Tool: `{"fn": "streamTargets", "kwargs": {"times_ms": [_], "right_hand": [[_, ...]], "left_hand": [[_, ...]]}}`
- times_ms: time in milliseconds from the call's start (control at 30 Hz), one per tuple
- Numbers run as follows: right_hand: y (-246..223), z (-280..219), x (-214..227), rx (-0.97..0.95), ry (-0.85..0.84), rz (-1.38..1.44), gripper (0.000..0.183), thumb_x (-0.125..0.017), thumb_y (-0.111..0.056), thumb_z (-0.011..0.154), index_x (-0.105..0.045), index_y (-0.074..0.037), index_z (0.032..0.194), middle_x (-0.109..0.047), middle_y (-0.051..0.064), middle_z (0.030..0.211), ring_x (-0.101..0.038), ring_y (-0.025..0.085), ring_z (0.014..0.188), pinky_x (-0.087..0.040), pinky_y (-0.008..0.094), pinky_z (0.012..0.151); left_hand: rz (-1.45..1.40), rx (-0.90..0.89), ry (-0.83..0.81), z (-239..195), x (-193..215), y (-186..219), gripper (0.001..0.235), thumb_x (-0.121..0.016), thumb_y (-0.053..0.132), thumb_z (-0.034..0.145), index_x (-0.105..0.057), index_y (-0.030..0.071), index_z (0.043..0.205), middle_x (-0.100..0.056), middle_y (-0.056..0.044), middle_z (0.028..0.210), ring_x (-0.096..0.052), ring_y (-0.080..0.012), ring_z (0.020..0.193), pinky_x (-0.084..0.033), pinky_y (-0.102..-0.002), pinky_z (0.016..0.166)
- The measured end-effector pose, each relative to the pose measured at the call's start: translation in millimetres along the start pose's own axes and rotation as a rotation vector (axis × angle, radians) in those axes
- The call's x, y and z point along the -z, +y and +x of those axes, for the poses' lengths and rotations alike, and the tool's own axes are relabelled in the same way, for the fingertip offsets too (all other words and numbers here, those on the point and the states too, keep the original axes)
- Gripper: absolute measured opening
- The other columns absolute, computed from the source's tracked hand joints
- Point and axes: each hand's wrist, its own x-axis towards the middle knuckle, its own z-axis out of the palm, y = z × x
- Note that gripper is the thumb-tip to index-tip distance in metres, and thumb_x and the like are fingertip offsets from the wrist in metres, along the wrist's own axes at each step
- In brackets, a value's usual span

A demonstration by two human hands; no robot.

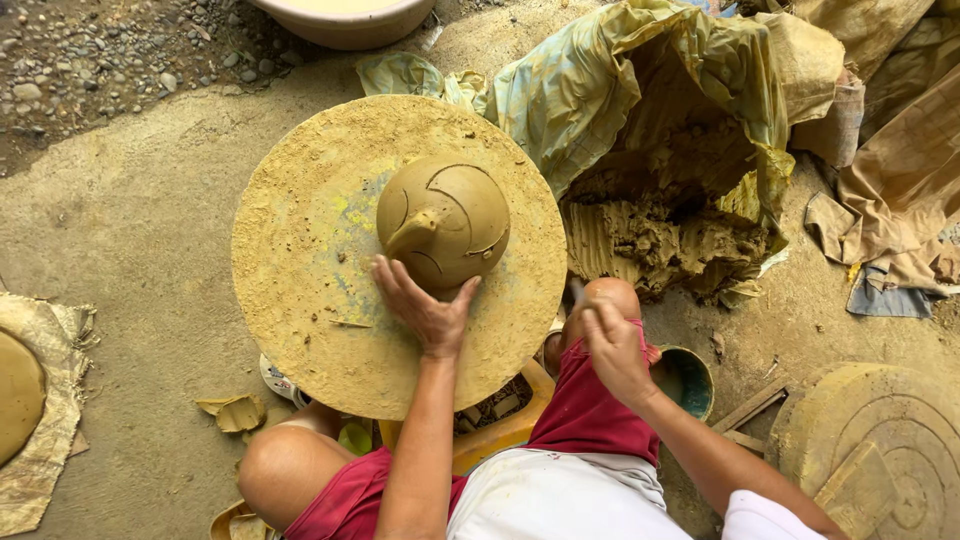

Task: The person carves a large mouth into a rounded clay object using a small tool, removing clay segments and smoothing the interior by hand.

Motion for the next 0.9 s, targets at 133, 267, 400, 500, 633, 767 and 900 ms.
{"fn": "streamTargets", "kwargs": {"times_ms": [133, 267, 400, 500, 633, 767, 900], "right_hand": [[27, -8, 15, -0.111, 0.187, -0.049, 0.015, -0.053, -0.012, 0.107, -0.065, -0.005, 0.113, -0.066, 0.002, 0.076, -0.061, 0.011, 0.063, -0.051, 0.029, 0.056], [46, -15, 4, 0.117, 0.281, -0.139, 0.010, -0.059, -0.006, 0.105, -0.066, -0.003, 0.112, -0.066, 0.006, 0.079, -0.064, 0.016, 0.067, -0.051, 0.033, 0.062], [53, -12, 0, 0.248, 0.305, -0.145, 0.009, -0.060, -0.004, 0.104, -0.066, -0.003, 0.111, -0.066, 0.009, 0.084, -0.065, 0.020, 0.070, -0.052, 0.034, 0.065], [54, -13, 2, 0.257, 0.312, -0.159, 0.010, -0.061, -0.005, 0.104, -0.066, -0.003, 0.111, -0.067, 0.011, 0.085, -0.066, 0.022, 0.071, -0.052, 0.035, 0.065], [53, -12, -1, 0.265, 0.317, -0.137, 0.008, -0.061, -0.005, 0.104, -0.066, -0.003, 0.110, -0.067, 0.011, 0.084, -0.067, 0.023, 0.070, -0.052, 0.035, 0.065], [49, -11, -1, 0.276, 0.317, -0.141, 0.010, -0.061, -0.005, 0.104, -0.066, -0.002, 0.111, -0.067, 0.011, 0.083, -0.067, 0.023, 0.070, -0.053, 0.035, 0.065], [46, -11, -2, 0.273, 0.292, -0.144, 0.010, -0.060, -0.007, 0.105, -0.066, -0.002, 0.111, -0.067, 0.009, 0.081, -0.067, 0.021, 0.069, -0.053, 0.034, 0.064]], "left_hand": [[0.136, -0.204, -0.061, -18, 9, 18, 0.060, -0.089, 0.042, 0.088, -0.058, 0.021, 0.135, -0.053, -0.003, 0.125, -0.049, -0.0224, 0.123, -0.040, -0.043, 0.108], [0.015, -0.191, -0.100, -11, 18, 49, 0.030, -0.086, 0.031, 0.088, -0.070, 0.018, 0.110, -0.055, -0.001, 0.106, -0.053, -0.0209, 0.106, -0.042, -0.040, 0.094], [0.034, -0.112, -0.125, 14, 23, 72, 0.030, -0.088, 0.033, 0.082, -0.071, 0.018, 0.102, -0.055, 0.000, 0.100, -0.052, -0.0214, 0.101, -0.041, -0.040, 0.091], [0.051, -0.103, -0.126, 18, 29, 80, 0.027, -0.087, 0.031, 0.083, -0.070, 0.018, 0.098, -0.056, 0.001, 0.099, -0.053, -0.0215, 0.101, -0.040, -0.041, 0.091], [0.064, -0.083, -0.132, 17, 34, 78, 0.025, -0.087, 0.028, 0.082, -0.068, 0.018, 0.097, -0.056, 0.000, 0.100, -0.053, -0.0224, 0.101, -0.040, -0.041, 0.091], [0.101, -0.110, -0.158, 10, 34, 71, 0.026, -0.087, 0.027, 0.083, -0.066, 0.017, 0.095, -0.056, -0.001, 0.100, -0.053, -0.0224, 0.102, -0.040, -0.041, 0.092], [0.151, -0.174, -0.155, -2, 34, 62, 0.024, -0.086, 0.029, 0.087, -0.066, 0.019, 0.095, -0.055, 0.002, 0.099, -0.053, -0.0188, 0.103, -0.041, -0.039, 0.094]]}}
